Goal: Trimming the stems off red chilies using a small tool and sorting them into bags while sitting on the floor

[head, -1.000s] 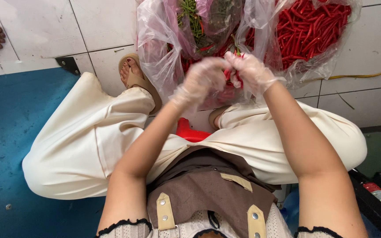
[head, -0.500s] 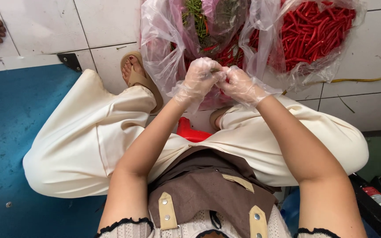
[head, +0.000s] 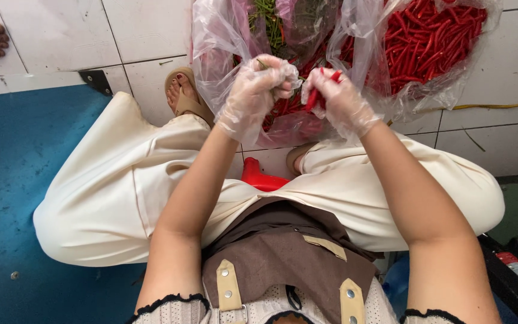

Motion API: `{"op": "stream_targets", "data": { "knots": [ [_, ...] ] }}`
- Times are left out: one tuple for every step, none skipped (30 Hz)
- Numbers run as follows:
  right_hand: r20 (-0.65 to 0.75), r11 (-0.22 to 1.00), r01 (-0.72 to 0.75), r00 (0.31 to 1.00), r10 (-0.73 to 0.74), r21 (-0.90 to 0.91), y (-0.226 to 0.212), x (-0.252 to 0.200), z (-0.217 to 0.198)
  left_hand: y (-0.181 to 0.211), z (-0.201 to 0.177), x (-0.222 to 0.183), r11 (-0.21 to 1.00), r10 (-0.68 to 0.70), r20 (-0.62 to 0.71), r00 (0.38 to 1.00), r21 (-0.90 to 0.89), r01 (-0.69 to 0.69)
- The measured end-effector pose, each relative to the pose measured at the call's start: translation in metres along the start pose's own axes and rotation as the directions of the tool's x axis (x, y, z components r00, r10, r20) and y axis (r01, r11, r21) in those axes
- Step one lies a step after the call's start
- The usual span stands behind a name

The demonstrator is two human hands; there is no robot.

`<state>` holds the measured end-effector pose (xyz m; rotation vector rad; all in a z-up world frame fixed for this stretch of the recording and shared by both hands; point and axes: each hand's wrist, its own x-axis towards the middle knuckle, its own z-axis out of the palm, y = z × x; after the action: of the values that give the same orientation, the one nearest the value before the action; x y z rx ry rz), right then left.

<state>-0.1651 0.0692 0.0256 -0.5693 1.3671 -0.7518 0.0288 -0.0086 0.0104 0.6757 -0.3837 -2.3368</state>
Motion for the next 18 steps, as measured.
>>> {"op": "stream_targets", "data": {
  "knots": [
    [0.020,0.985,-0.014,1.000,0.011,0.170,-0.003,-0.001,-0.003,0.004,-0.005,0.004,0.986,-0.007,-0.037,0.999,0.169,0.013],
    [0.042,0.942,-0.032,0.999,0.019,0.335,-0.007,-0.002,-0.006,0.008,-0.010,0.007,0.943,-0.007,-0.076,0.997,0.332,0.032],
    [0.041,0.942,-0.027,0.999,0.015,0.336,-0.005,0.001,-0.002,0.007,-0.006,0.005,0.942,-0.006,-0.072,0.997,0.335,0.030],
    [-0.025,0.932,0.023,1.000,-0.014,0.363,-0.002,0.004,0.002,0.005,-0.001,0.003,0.880,-0.018,-0.092,0.996,0.471,0.059],
    [-0.093,0.918,0.069,0.995,-0.035,0.390,0.002,0.005,0.007,0.002,0.002,-0.001,0.798,-0.032,-0.118,0.992,0.595,0.096],
    [-0.096,0.917,0.069,0.995,-0.034,0.394,0.006,0.006,0.008,-0.005,0.008,-0.001,0.797,-0.036,-0.118,0.992,0.596,0.100],
    [-0.101,0.910,0.077,0.994,-0.039,0.408,0.010,0.005,0.009,-0.013,0.014,-0.002,0.753,0.011,-0.104,0.995,0.656,0.060],
    [-0.107,0.903,0.086,0.993,-0.045,0.421,0.014,0.005,0.011,-0.021,0.020,-0.003,0.702,0.056,-0.085,0.995,0.711,0.021],
    [-0.107,0.903,0.087,0.993,-0.046,0.421,0.020,0.010,0.007,-0.022,0.019,0.001,0.702,0.056,-0.085,0.995,0.712,0.021],
    [-0.102,0.911,0.089,0.993,-0.052,0.403,0.027,0.014,0.004,-0.022,0.018,0.004,0.752,0.089,-0.153,0.984,0.659,0.034],
    [-0.098,0.918,0.092,0.993,-0.059,0.385,0.033,0.018,0.000,-0.023,0.017,0.008,0.797,0.117,-0.222,0.968,0.602,0.042],
    [-0.098,0.918,0.093,0.993,-0.060,0.385,0.018,0.012,0.004,-0.018,0.016,0.010,0.796,0.117,-0.222,0.968,0.603,0.042],
    [-0.099,0.906,0.081,0.994,-0.044,0.414,0.003,0.005,0.009,-0.014,0.013,0.010,0.745,0.223,-0.197,0.955,0.667,-0.036],
    [-0.101,0.894,0.069,0.995,-0.027,0.443,-0.011,-0.001,0.013,-0.010,0.011,0.011,0.680,0.324,-0.164,0.932,0.725,-0.109],
    [-0.100,0.893,0.069,0.995,-0.027,0.444,-0.004,0.002,0.011,-0.013,0.007,0.011,0.680,0.324,-0.165,0.932,0.725,-0.108],
    [-0.070,0.912,0.080,0.996,-0.056,0.402,0.002,0.005,0.010,-0.016,0.003,0.012,0.648,0.417,-0.139,0.898,0.739,-0.186],
    [-0.038,0.929,0.093,0.996,-0.085,0.358,0.009,0.008,0.008,-0.019,-0.002,0.013,0.607,0.507,-0.111,0.855,0.750,-0.262],
    [-0.036,0.929,0.093,0.996,-0.085,0.358,0.019,0.014,0.005,-0.019,0.004,0.010,0.606,0.508,-0.112,0.854,0.751,-0.263]
  ]
}}
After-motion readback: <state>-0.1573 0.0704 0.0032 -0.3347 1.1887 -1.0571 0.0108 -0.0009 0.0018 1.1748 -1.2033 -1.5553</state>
